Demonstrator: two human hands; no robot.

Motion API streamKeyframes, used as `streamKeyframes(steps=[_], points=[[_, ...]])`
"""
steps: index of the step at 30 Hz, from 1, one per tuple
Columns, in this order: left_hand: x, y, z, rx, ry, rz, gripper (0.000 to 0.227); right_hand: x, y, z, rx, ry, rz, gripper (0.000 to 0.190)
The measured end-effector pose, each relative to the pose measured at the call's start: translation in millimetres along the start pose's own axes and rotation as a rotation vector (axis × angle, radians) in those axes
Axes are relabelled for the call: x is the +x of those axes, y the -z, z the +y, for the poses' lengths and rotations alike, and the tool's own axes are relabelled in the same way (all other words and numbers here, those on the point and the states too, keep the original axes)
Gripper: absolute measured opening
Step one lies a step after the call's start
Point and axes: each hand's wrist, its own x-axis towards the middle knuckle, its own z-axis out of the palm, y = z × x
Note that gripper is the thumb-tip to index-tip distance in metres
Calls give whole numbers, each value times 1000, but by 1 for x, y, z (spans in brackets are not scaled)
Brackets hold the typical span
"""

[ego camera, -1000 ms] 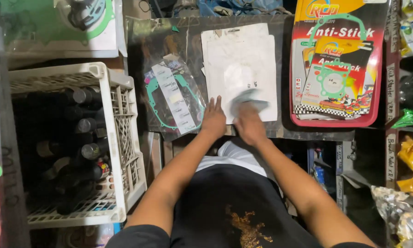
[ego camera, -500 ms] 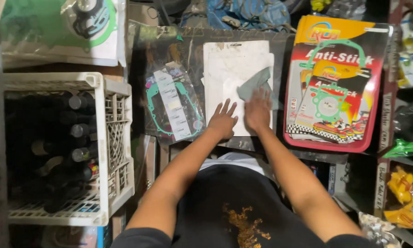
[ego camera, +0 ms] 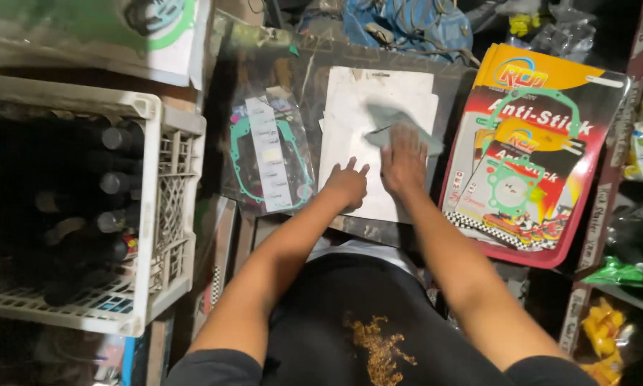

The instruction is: The person cleans several packaged motorcycle parts, including gaskets and anti-stick items, using a cloth. They wipe the plastic packaging of each item individually on a cluttered workbench, handling them one by one and placing them back down after cleaning.

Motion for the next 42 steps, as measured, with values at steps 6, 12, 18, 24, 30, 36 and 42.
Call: streamKeyframes(steps=[6, 12, 18, 24, 30, 36, 42], points=[[27, -55, -17, 155, -142, 579, 39, 27, 2, 0, -109, 234, -109, 53], [-34, -11, -12, -23, -101, 243, 64, 51, 1, -10, 73, -114, 96, 64], [3, -8, -35, 56, -150, 124, 58, 46, 52, -60, 52, 83, 17, 49], [36, -22, -47, 130, -175, 61, 50, 116, -75, -18, -20, 13, -80, 66], [28, 7, -51, 162, -209, -29, 53, 105, 0, -11, -44, -268, -39, 65], [60, -51, -40, 581, -133, -129, 58, 90, 60, -153, 13, -145, -144, 62], [12, 6, -40, 314, -169, -29, 71, 120, -58, -54, -18, -27, -6, 47]])
